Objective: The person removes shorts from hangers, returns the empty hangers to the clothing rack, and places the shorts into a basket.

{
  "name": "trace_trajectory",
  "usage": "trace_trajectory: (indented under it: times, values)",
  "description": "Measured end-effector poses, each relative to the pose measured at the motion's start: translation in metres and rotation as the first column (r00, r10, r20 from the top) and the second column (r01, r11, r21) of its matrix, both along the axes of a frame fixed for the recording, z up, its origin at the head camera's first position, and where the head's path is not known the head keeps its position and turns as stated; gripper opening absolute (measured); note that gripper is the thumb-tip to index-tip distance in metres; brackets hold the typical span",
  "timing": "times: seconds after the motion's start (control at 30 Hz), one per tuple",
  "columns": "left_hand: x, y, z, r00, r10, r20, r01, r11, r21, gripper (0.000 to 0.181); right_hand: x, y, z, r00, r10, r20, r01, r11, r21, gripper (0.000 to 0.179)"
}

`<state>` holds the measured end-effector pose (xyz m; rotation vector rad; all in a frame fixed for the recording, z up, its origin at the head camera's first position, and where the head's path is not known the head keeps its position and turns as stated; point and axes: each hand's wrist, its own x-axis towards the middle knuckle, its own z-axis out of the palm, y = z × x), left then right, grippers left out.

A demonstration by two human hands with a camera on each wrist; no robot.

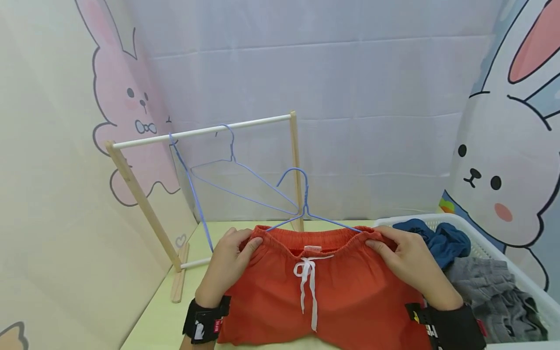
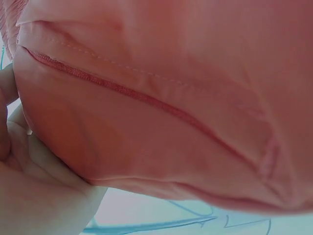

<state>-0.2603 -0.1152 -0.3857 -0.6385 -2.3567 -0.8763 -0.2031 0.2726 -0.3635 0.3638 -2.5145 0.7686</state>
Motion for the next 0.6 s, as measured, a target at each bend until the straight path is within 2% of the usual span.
trace_trajectory:
  times: [0.17,0.43,0.6]
  values:
    - [-0.010,0.005,-0.002,1.000,-0.002,0.014,0.003,1.000,-0.009,0.026,-0.009,-0.002,-0.007,0.999,0.006,-0.035,-0.006,1.000,-0.002,0.030]
    - [-0.022,0.013,-0.004,1.000,0.008,0.026,-0.007,1.000,-0.017,0.017,-0.024,-0.010,-0.013,0.998,-0.001,-0.064,0.001,1.000,-0.005,0.019]
    - [-0.029,0.022,-0.003,0.998,-0.011,0.054,0.012,1.000,-0.001,0.022,-0.032,-0.014,-0.017,0.998,0.003,-0.064,-0.003,1.000,-0.009,0.013]
